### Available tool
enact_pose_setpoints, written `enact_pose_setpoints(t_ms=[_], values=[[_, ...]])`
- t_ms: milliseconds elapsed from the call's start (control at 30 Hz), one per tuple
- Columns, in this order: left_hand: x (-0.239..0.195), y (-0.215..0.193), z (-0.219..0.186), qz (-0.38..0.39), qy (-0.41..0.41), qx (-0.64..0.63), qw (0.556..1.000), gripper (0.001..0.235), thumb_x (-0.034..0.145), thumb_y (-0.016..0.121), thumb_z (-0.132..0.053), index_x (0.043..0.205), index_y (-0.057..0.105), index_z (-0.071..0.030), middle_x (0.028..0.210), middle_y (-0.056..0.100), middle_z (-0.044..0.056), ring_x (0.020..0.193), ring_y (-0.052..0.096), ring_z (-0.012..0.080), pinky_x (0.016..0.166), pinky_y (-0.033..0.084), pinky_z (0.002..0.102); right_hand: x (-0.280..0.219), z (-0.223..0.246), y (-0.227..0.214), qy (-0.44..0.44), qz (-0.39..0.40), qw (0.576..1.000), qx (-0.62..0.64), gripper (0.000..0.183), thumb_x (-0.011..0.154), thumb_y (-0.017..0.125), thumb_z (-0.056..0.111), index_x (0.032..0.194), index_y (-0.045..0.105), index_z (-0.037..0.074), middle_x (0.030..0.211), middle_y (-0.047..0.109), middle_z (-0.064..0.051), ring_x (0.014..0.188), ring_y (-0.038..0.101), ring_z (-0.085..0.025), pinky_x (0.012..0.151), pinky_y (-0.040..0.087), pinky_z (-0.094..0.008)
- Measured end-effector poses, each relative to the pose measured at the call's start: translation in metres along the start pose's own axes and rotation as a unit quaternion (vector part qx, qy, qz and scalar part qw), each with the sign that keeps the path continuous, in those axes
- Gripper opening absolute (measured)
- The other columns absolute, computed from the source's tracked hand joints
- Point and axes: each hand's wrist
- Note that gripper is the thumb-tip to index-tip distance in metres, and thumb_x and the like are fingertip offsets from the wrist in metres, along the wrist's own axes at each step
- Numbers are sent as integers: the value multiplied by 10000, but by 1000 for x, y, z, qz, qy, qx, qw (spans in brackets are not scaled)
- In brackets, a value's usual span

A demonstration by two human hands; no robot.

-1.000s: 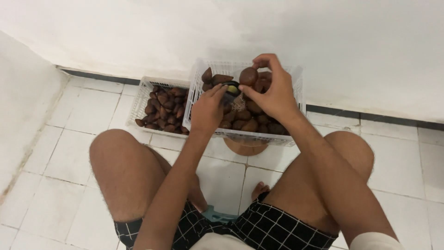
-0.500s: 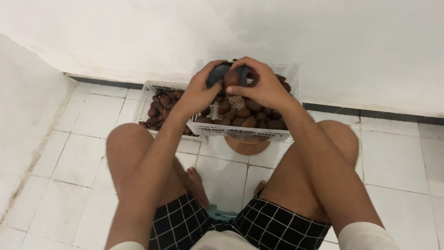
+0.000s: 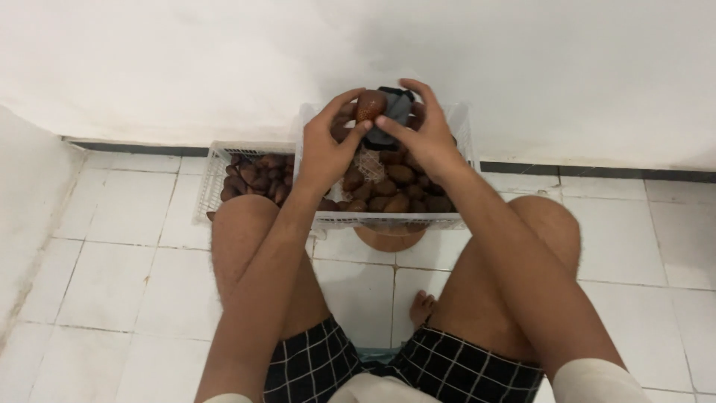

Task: The person sits on a tiled floor and cleans brown nuts using a gray cloth. They pick up individual nuts from a white plastic basket, rub them with the cloth, and place them into a second basket. The process is repeated continuously.

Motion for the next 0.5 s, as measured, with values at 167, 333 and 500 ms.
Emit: enact_pose_setpoints(t_ms=[167, 333, 500], values=[[-1, -4, 1, 29, 0, -55, 998, 513, 1032, 660, -119, 1513, 508, -213, 1301, 670, 143, 1234, 641, 281, 1071, 530, 471, 14, -25, -19, -50, -59, 996, -53, 581, 927, 822, 221, 1365, 516, -5, 1268, 605, -254, 1212, 607, -368, 999, 523, -490], [0, -3, -7, 70, 47, -59, 995, 323, 997, 667, -183, 1295, 547, -216, 1198, 671, 63, 1152, 640, 204, 832, 553, 317, -6, 15, -5, -122, -119, 980, -106, 191, 1012, 612, 204, 1142, 482, 150, 1081, 580, -42, 991, 581, -166, 815, 507, -280], [2, 5, -12, 41, 52, -93, 993, 341, 932, 710, -28, 1198, 508, -100, 1087, 710, 74, 1066, 709, 202, 969, 589, 328, -16, 25, 2, -345, -22, 895, -280, 568, 890, 506, -113, 1412, 492, 109, 1480, 490, -205, 1376, 526, -409, 1085, 482, -482]])
Point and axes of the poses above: each hand's wrist, its own x-axis towards the middle knuckle, its own y-axis out of the palm, z = x × y
